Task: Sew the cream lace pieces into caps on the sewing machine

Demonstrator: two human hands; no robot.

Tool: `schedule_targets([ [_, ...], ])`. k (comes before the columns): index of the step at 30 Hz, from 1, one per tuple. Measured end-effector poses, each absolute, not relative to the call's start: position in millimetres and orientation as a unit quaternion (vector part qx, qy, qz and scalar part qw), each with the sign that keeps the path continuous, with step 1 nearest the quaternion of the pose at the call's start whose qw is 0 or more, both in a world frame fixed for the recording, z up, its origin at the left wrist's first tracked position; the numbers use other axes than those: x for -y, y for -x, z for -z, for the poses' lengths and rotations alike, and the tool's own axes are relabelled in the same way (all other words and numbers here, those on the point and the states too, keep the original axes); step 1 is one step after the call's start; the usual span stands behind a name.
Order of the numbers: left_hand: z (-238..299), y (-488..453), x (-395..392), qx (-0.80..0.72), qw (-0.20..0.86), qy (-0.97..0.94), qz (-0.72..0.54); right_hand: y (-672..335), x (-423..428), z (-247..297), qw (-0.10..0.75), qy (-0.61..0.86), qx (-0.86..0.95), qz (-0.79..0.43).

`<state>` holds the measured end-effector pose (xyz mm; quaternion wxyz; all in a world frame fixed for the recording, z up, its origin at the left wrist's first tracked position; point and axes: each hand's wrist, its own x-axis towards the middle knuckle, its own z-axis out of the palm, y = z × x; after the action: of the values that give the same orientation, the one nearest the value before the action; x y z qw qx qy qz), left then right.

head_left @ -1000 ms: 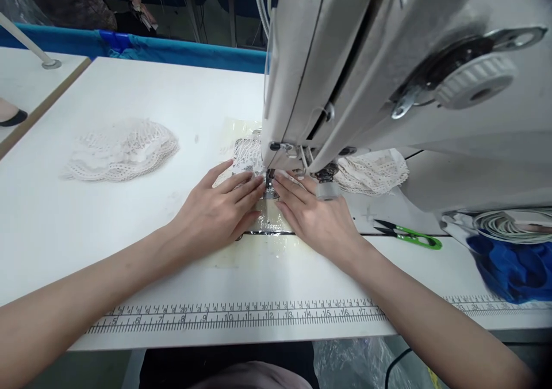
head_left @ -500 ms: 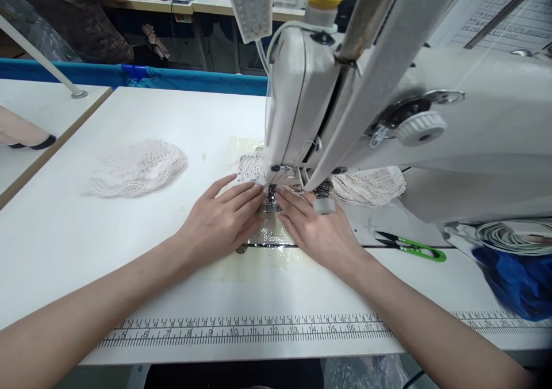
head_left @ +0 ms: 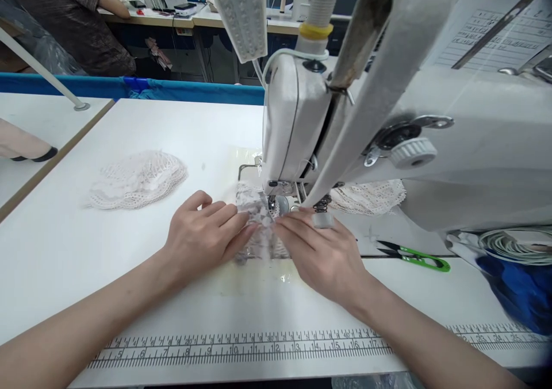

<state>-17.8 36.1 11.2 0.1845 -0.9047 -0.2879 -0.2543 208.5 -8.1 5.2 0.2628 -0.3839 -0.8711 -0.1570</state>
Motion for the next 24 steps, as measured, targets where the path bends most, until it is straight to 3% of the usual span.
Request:
schedule_targets([
  [6,-6.0,15.9,-41.7,0.257,0.091,0.93,0.248,-199.1,12.6,0.3,0.221,0.366,0.902,0.067],
  [13,-1.7,9.8,-40.6,0.256,0.011,0.938,0.231,-201.2,10.7,-0.4,0.186,0.447,0.87,0.092],
  [24,0.4,7.0,-27.1,0.261,0.087,0.944,0.183,-208.2,-0.1,4.8,0.142,0.471,0.857,0.15],
])
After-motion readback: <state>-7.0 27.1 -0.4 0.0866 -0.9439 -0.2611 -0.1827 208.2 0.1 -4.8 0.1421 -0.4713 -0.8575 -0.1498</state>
